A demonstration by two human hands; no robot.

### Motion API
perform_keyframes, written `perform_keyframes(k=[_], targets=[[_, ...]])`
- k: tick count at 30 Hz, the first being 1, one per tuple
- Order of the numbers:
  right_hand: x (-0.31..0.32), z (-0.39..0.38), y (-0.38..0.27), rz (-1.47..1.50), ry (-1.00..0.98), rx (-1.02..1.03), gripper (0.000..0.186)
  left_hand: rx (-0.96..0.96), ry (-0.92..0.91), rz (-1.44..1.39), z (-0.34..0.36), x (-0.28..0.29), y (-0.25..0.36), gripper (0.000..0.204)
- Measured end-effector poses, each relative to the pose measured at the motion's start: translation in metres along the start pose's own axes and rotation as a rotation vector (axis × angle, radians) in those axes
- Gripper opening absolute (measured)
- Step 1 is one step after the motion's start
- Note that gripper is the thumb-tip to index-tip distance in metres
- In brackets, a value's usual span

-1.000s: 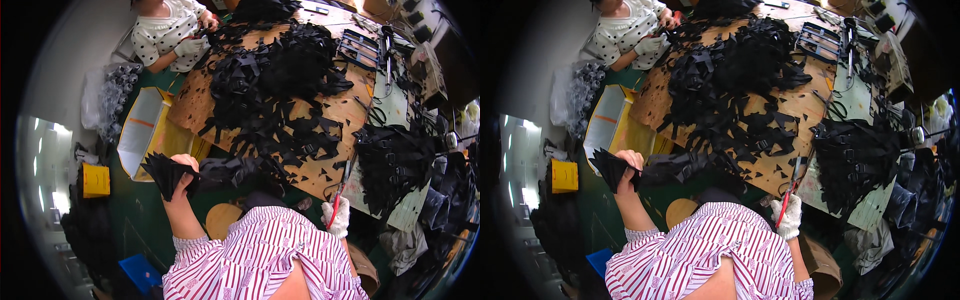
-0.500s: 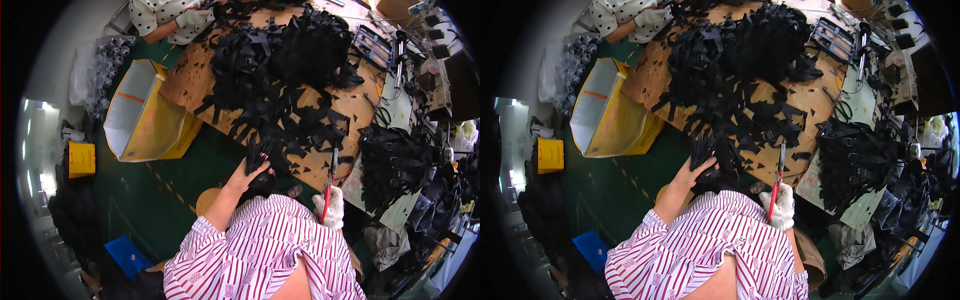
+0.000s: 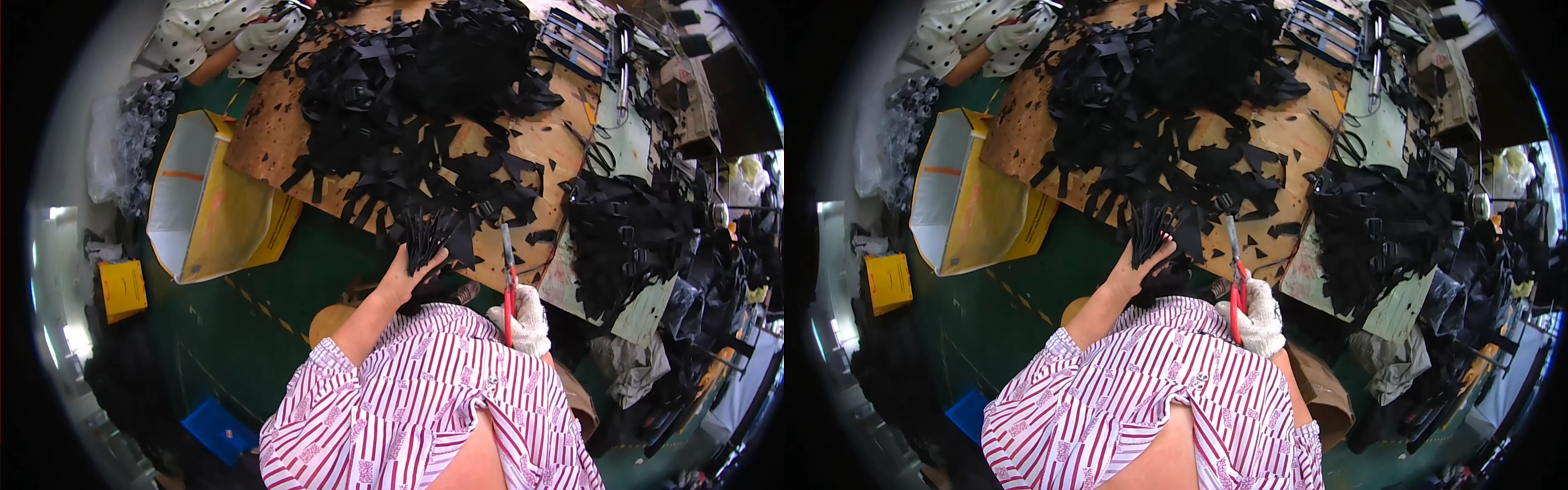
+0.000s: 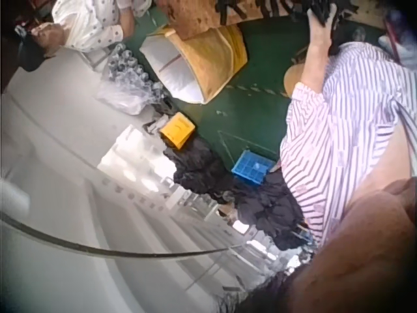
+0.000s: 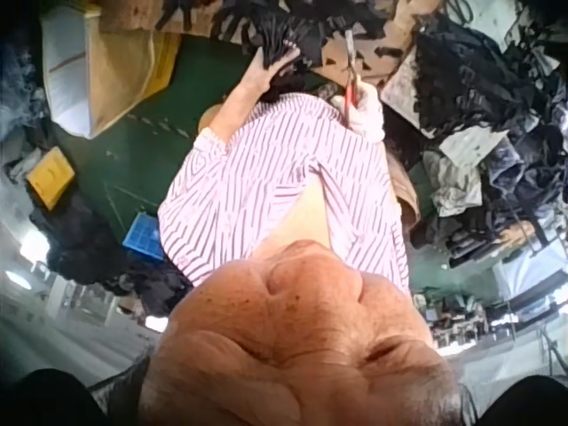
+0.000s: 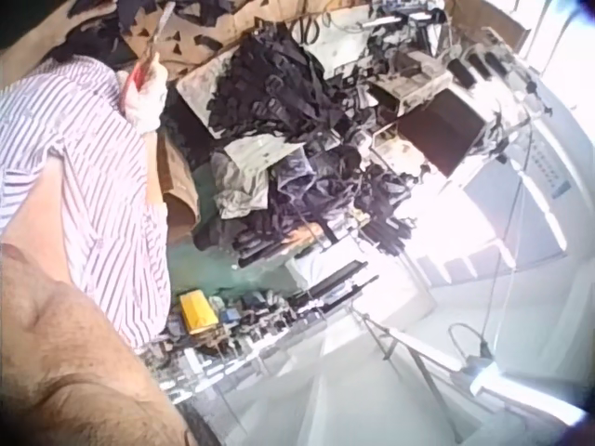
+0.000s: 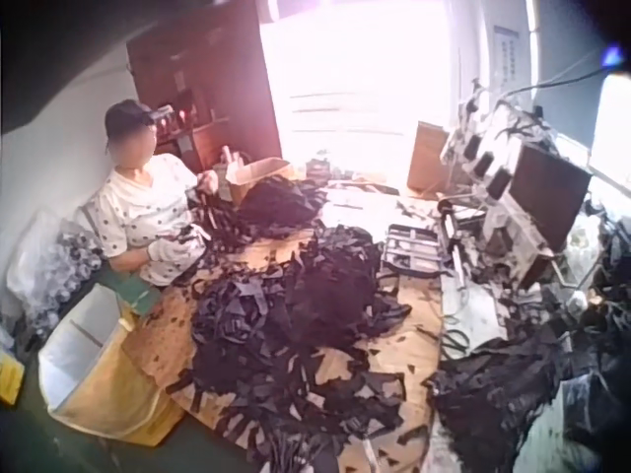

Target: The person uses red-handled scissors to cut black fabric straps into smaller pieces. They repeatedly pick up straps from a pile on a wooden table, cut them, and place the cut pieces back onto the table.

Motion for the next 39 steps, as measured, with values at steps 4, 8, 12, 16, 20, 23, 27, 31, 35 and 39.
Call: perform_keyframes(k=[4,8,12,16,20,23,27,31,35,39], targets=[[0.003,0.005,0.011,-0.032,-0.093,0.002,0.047,0.058,-0.038,-0.154,0.023,0.0,-0.008,0.033],[0.002,0.0,0.026,-0.05,-0.126,-0.021,0.032,0.102,0.047,-0.169,0.02,-0.013,0.001,0.024],[-0.002,0.004,0.029,0.179,-0.195,-0.221,0.014,0.095,0.02,-0.201,0.023,-0.009,-0.01,0.025],[-0.008,0.012,0.067,0.336,-0.227,-0.394,0.016,0.142,0.073,-0.194,0.019,-0.014,-0.002,0.026],[-0.006,0.011,0.07,0.102,-0.278,-0.199,0.025,0.079,0.042,-0.196,0.017,-0.016,-0.005,0.028],[-0.002,0.002,0.003,-0.169,-0.264,-0.043,0.037,0.121,-0.03,-0.233,0.015,-0.011,-0.017,0.03],[-0.002,0.002,0.011,-0.123,-0.252,-0.073,0.042,0.125,-0.044,-0.297,0.007,-0.026,-0.001,0.03],[-0.006,0.001,0.022,-0.068,-0.22,-0.02,0.041,0.184,-0.033,-0.343,0.002,-0.03,0.005,0.029],[-0.013,-0.002,0.016,0.029,-0.118,-0.231,0.041,0.116,-0.086,-0.207,0.009,-0.017,-0.022,0.028],[-0.015,-0.005,0.016,0.135,-0.078,-0.307,0.038,-0.046,-0.115,-0.189,0.015,-0.017,-0.028,0.026]])
Point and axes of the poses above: each hand's wrist, its own z-axis towards the middle knuckle, its own x-axis out of the back of the hand, y = z × x, the point moved 2 cm from there along z, towards the middle knuckle, and after that the axes turned 1 degree about -z, right-handed, at the moved point
